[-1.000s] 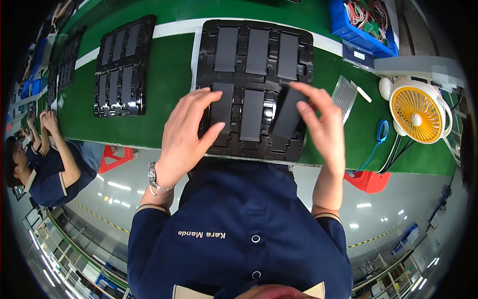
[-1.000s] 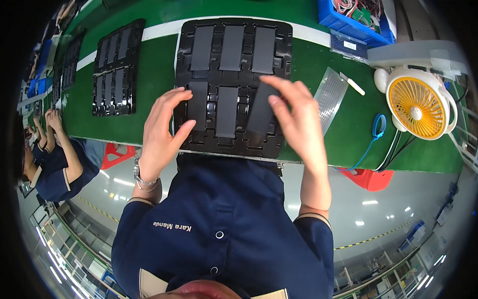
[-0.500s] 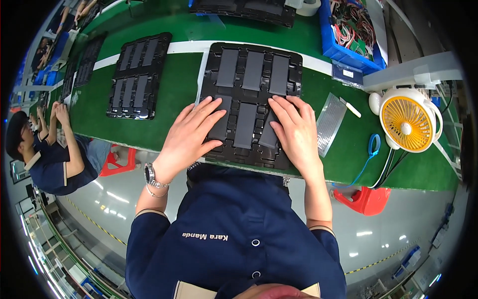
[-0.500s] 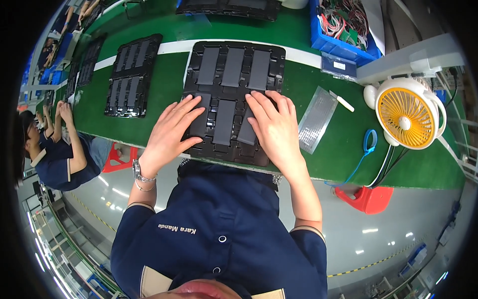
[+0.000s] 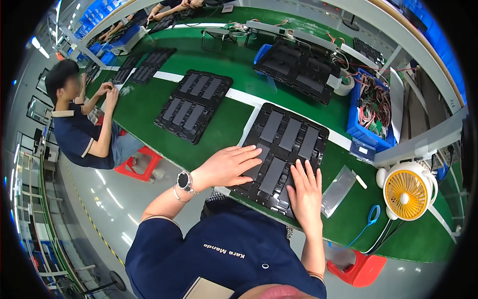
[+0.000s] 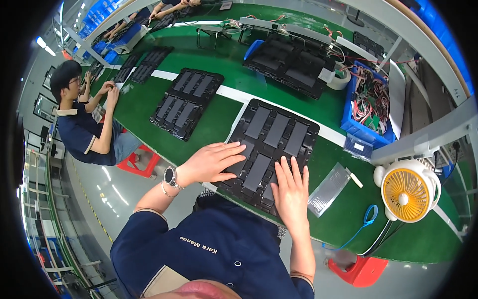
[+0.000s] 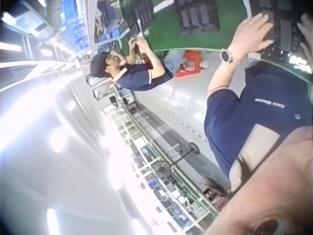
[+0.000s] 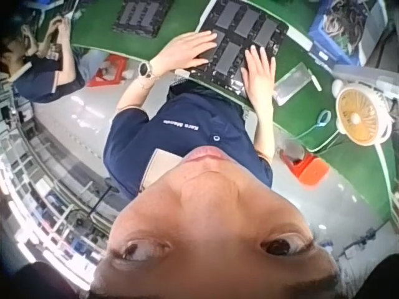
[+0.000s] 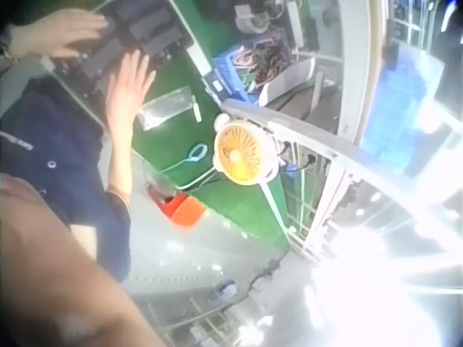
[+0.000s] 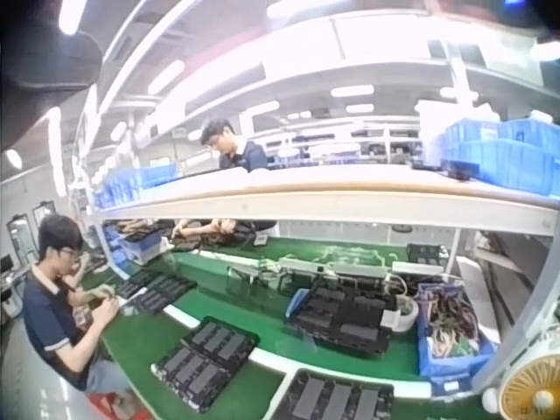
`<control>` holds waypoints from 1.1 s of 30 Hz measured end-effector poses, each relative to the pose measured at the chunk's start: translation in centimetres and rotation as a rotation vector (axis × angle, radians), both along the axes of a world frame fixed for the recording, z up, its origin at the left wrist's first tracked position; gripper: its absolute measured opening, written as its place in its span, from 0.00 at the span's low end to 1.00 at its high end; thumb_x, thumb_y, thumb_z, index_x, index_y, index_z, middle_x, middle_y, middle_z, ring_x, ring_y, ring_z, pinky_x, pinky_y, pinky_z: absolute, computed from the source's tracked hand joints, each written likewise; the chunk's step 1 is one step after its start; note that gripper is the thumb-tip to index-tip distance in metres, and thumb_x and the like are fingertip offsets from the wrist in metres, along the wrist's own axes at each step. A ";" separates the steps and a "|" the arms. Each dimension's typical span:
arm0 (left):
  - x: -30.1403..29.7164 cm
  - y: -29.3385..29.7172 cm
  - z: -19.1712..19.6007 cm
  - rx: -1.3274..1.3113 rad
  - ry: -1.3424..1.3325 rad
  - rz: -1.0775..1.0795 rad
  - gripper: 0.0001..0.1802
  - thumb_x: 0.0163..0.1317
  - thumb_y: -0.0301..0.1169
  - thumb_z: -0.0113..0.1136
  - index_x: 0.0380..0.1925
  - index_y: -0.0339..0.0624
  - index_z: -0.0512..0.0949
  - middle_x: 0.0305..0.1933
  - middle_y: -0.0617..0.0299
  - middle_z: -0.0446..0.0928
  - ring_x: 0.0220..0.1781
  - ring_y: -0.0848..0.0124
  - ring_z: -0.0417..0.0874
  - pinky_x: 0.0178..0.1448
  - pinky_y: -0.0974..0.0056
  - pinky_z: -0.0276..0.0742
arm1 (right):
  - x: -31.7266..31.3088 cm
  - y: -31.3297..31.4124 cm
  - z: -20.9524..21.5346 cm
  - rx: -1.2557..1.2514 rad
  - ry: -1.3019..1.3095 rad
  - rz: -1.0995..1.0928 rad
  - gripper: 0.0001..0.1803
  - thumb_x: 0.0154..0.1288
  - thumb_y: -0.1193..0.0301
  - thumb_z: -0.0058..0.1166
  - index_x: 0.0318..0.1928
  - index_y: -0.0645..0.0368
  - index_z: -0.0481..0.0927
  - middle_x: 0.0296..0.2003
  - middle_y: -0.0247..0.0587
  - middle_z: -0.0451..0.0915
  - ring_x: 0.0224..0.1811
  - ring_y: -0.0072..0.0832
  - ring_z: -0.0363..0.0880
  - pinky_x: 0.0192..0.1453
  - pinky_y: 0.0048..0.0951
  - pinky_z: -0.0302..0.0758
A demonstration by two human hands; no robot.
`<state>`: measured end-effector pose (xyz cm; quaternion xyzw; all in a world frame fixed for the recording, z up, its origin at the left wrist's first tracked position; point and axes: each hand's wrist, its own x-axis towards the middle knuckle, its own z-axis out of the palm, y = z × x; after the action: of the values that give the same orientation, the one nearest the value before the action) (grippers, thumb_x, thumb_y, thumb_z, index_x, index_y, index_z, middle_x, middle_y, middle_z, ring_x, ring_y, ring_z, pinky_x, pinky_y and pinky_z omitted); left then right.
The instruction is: The person assembles small black plastic components into an assembly tray by hand.
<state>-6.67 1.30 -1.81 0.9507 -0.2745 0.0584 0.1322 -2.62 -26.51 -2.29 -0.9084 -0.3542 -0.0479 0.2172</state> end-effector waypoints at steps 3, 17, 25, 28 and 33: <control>0.2 0.1 0.5 0.019 0.005 0.017 0.29 0.58 0.45 0.66 0.56 0.44 0.76 0.68 0.55 0.70 0.71 0.60 0.69 0.69 0.54 0.68 | 0.0 0.3 -0.4 0.028 0.012 -0.023 0.27 0.60 0.72 0.60 0.61 0.61 0.73 0.67 0.46 0.69 0.73 0.45 0.60 0.76 0.56 0.52; -1.4 -0.1 0.0 -0.025 0.055 0.044 0.27 0.61 0.41 0.64 0.58 0.40 0.74 0.68 0.55 0.70 0.73 0.59 0.65 0.72 0.53 0.64 | 0.5 -0.2 -1.6 0.234 0.100 -0.051 0.18 0.62 0.75 0.54 0.53 0.62 0.79 0.65 0.46 0.71 0.72 0.45 0.62 0.76 0.55 0.49; -2.1 -1.7 -1.6 -0.270 0.179 0.592 0.32 0.66 0.38 0.58 0.65 0.28 0.65 0.70 0.42 0.65 0.74 0.51 0.63 0.75 0.55 0.60 | -0.1 -1.1 -3.9 0.595 0.113 -0.281 0.21 0.60 0.76 0.53 0.56 0.64 0.76 0.68 0.55 0.65 0.70 0.51 0.63 0.73 0.45 0.59; -2.3 -2.3 -0.9 -0.332 0.176 0.629 0.32 0.66 0.37 0.58 0.65 0.28 0.64 0.70 0.42 0.64 0.74 0.51 0.63 0.74 0.55 0.61 | -0.1 -1.1 -3.8 0.596 0.211 -0.298 0.23 0.60 0.77 0.54 0.58 0.64 0.74 0.69 0.54 0.63 0.71 0.50 0.61 0.73 0.45 0.59; -2.2 -2.7 0.9 -0.359 0.139 0.608 0.32 0.66 0.34 0.58 0.67 0.32 0.62 0.68 0.41 0.67 0.70 0.52 0.68 0.72 0.55 0.63 | 0.1 -1.1 -4.1 0.597 0.197 -0.298 0.23 0.60 0.76 0.54 0.58 0.64 0.74 0.69 0.54 0.63 0.71 0.50 0.62 0.73 0.44 0.60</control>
<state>-8.82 -1.38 -0.93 0.9521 0.0449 0.0777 0.2922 -2.50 -27.61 -6.41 -0.8469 -0.1651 -0.0925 0.4970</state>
